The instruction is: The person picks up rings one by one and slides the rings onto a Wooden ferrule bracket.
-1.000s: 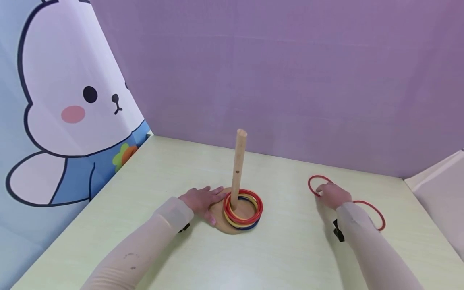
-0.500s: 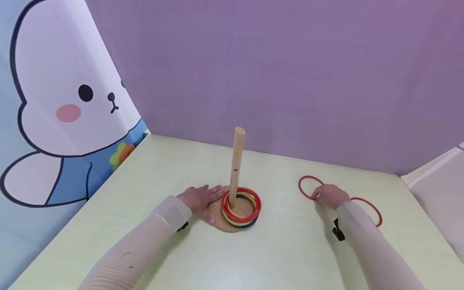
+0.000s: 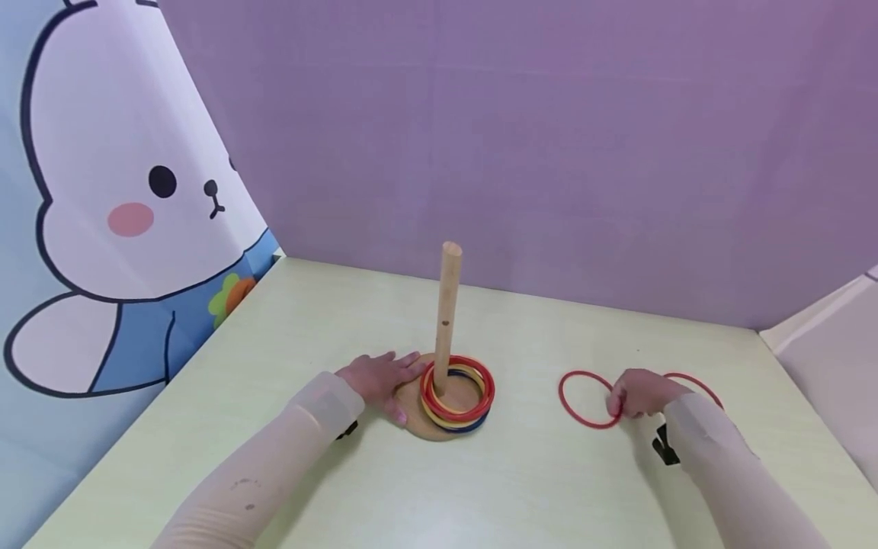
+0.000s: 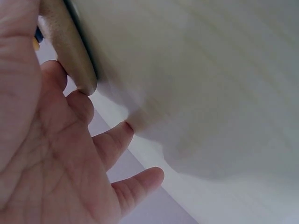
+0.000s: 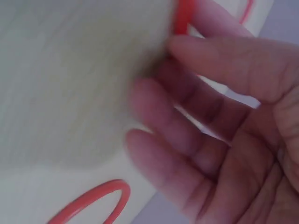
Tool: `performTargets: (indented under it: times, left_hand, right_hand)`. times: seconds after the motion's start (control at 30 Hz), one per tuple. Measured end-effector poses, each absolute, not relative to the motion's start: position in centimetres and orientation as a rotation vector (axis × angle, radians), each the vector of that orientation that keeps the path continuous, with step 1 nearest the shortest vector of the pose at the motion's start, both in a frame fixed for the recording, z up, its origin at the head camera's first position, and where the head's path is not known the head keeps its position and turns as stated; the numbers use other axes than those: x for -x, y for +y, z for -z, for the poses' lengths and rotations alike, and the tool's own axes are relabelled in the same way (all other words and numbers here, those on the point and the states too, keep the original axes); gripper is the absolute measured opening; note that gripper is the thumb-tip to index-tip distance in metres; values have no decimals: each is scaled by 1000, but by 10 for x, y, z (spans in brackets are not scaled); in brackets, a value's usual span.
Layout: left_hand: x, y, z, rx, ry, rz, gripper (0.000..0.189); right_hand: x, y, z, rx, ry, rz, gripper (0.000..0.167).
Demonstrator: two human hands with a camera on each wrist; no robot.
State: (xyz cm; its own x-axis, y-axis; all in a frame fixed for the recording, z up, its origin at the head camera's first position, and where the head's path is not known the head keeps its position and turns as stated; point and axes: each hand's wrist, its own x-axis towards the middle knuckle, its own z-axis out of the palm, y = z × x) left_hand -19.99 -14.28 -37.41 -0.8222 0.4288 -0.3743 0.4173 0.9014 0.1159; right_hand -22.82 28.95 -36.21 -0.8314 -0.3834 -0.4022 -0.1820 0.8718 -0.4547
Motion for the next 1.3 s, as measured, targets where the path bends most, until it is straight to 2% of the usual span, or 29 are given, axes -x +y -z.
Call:
performTargets:
  times: [0.1, 0.23, 0.5, 0.93, 1.3]
  left_hand:
    - [200, -143, 374, -614, 2664, -40, 98]
    - [200, -143, 375, -624, 2671, -17, 98]
    - [200, -145, 375, -629, 2672, -14, 98]
    - [198, -150, 380, -628, 2665, -55, 99]
    - [197, -151, 381, -650, 2678, -29, 100]
  right_hand:
    - [224, 291, 361, 309, 2444, 658, 31]
    - [221, 297, 357, 331, 2418, 806, 33]
    - [206, 305, 363, 99, 2494, 958, 59]
    - [192, 293, 379, -90, 2511, 1118, 53]
    - [190, 286, 385, -124, 2503, 1102, 51]
